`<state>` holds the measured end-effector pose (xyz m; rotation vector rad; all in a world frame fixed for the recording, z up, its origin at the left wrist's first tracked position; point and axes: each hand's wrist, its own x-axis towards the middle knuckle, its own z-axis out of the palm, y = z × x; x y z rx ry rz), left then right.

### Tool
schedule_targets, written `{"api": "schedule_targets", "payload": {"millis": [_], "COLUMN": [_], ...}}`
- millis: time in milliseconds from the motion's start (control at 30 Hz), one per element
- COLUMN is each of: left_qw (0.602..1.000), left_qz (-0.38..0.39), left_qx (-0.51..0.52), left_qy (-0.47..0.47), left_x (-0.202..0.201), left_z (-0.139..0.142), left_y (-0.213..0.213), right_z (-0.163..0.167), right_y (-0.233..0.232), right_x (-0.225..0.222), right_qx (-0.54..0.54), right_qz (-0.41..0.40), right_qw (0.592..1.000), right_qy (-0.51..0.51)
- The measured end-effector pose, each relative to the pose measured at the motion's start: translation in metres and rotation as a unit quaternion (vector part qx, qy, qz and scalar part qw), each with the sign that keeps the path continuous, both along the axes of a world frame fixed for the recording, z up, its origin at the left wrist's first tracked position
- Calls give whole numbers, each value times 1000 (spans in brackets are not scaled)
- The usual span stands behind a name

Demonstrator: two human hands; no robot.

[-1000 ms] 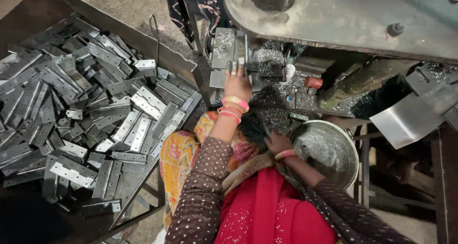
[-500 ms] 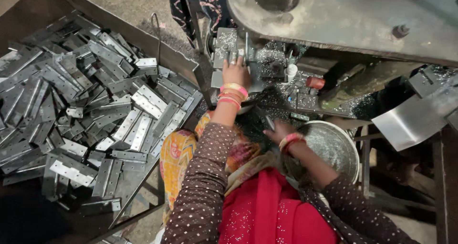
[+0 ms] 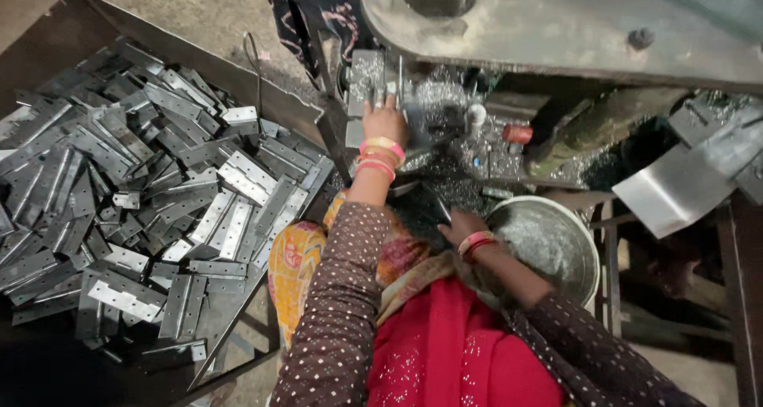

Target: The person operates a manual press machine to process metal brackets. They pick brackets from a bin, place them under the press, activate the machine, and then remove the processed items.

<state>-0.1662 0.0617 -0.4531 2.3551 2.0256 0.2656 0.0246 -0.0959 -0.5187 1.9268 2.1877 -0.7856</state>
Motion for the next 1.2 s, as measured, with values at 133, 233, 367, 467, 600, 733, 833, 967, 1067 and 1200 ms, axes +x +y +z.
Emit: {"api": "schedule_targets", "payload": {"millis": [133,233,367,467,600,733,833,967,1067,1200], "left_qw": [1000,999,1000,999,999,997,996,983,974,958], "left_qz": [3,-5,-8,-8,-28,-62,-64,-54,-91,-149], "left_qx": [14,26,26,5,17,13,63,178,209,240], "left_qy": [18,24,6,49,43,43,26,-7,11,-37], "left_x": [0,-1,0,0,-3,-2,7,9,2,2], "left_z": [-1,-3,-7,-13,-20,-27,-39,-51,-41,-10], "left_y": [-3,0,2,3,1,-37,-100,-137,-126,-121], "right_z": [24,17,-17,-29,-18,5,8,-5,-10,-4], "right_y": [20,11,-13,-12,1,6,5,3,1,0], "right_x": [3,1,-2,1,12,14,14,17,19,17], "right_qx": [5,6,34,69,-30,220,354,379,405,423], "right_qz": [2,-22,-52,-20,-64,-109,-96,-126,-126,-128], "right_qw": [999,1000,997,993,997,960,911,886,874,865], "right_qy": [38,12,36,88,11,136,188,234,238,239]}}
